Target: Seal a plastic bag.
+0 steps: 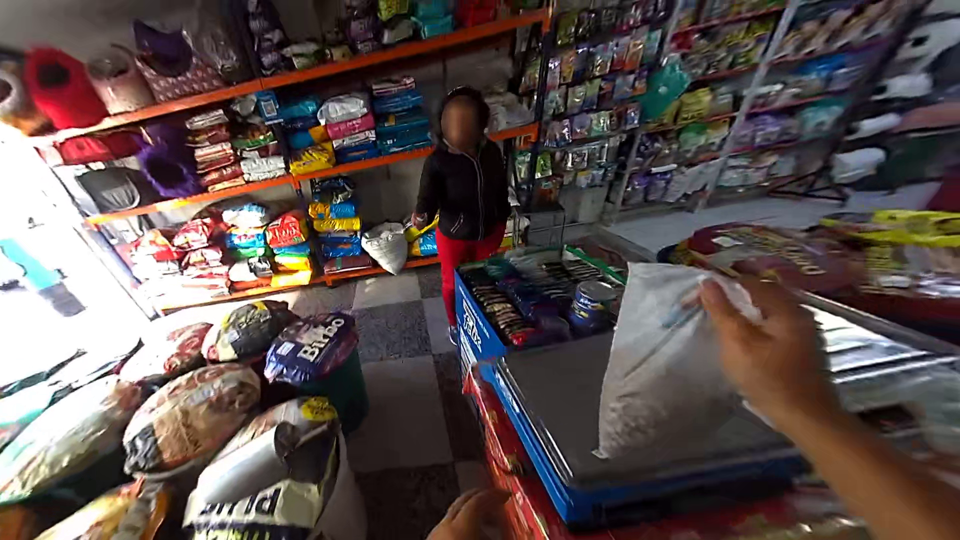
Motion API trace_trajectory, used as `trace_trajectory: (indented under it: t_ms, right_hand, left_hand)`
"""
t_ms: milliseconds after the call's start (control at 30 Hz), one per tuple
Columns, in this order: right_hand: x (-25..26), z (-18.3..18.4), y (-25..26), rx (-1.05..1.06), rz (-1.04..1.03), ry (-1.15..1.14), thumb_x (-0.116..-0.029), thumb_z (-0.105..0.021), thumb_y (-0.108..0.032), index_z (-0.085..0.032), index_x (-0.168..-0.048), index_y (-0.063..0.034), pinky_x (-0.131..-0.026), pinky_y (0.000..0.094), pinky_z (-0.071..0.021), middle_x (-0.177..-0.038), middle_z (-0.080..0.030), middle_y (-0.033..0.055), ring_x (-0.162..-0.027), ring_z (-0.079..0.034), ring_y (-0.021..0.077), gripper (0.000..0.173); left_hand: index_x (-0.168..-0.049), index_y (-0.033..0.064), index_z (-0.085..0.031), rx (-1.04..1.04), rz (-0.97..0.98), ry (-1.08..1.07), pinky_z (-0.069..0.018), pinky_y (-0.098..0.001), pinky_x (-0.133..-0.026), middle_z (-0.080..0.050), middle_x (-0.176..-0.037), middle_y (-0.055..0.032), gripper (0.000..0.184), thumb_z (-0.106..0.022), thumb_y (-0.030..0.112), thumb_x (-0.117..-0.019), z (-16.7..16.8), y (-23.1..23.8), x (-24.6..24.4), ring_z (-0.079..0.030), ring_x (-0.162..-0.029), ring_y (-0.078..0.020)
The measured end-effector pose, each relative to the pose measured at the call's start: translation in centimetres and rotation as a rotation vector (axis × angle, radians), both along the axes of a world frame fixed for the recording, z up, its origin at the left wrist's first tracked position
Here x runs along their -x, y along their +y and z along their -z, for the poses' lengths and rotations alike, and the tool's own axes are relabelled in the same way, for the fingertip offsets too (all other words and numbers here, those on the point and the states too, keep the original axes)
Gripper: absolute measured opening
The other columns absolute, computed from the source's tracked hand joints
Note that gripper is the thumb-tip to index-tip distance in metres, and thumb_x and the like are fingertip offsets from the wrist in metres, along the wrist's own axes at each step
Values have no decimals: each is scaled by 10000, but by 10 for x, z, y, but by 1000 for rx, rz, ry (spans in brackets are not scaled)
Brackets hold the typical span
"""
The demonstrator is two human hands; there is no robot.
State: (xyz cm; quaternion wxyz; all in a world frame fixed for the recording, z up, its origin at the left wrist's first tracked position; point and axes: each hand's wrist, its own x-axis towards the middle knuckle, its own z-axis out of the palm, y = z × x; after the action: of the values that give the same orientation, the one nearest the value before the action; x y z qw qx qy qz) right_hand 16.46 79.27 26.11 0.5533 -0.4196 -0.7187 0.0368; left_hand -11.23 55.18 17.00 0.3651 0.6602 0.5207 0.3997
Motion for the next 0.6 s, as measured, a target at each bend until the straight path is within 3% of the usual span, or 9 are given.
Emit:
trace_trajectory:
  t_ms: [67,133,267,400,467,600]
  right_hand:
    - [16,11,23,-117,72,7,-1062,-513,-200,-647,-1048,176,-941,692,-390,-985,-634,373,-992,-584,545,399]
    - [30,26,39,-237,137,-29,-1024,-581,-206,-681,-943,143,-887,691,-380,-839,-653,312,-859,-603,494,372]
    - [57,72,46,-271,228,-161,-913,-626,-176,-770,-881,-3,-771,656,-393,-783,-709,183,-763,-627,423,228]
    - [83,108,42,-292,369,-259,-876,-611,-231,-775,-818,-202,-817,484,-364,-757,-721,10,-747,-622,240,176]
    - [85,109,40,-300,386,-306,-898,-599,-253,-746,-818,-251,-882,413,-305,-777,-689,-36,-821,-570,189,167]
    - [91,98,29,-212,383,-458,-958,-543,-360,-680,-848,-328,-949,359,-259,-930,-669,-111,-968,-533,135,179]
  left_hand:
    - [-1503,-114,-364,-10,85,-52,-494,-467,-1058,-446,-1491,-329,679,-664,205,-984,-11,67,-5,-560,-1307,-370]
    - [-1541,-111,-277,-28,125,-119,-454,-453,-1105,-393,-1530,-329,838,-722,264,-938,-12,126,-12,-490,-1378,-360]
    - [-1568,-106,-193,1,167,-121,-328,-436,-1205,-284,-1598,-323,1035,-822,269,-835,-8,212,-27,-348,-1484,-347]
    - [-1557,-105,-227,-9,262,-96,-378,-431,-1171,-420,-1508,-334,1101,-881,261,-751,21,272,-33,-466,-1404,-336]
    - [-1525,-103,-291,-7,347,-118,-433,-375,-1125,-533,-1414,-280,1072,-896,261,-719,36,291,-33,-552,-1317,-248]
    - [-1338,-167,-484,65,500,-220,-498,-259,-1007,-637,-1227,-216,769,-849,138,-733,47,310,-27,-630,-1141,-108]
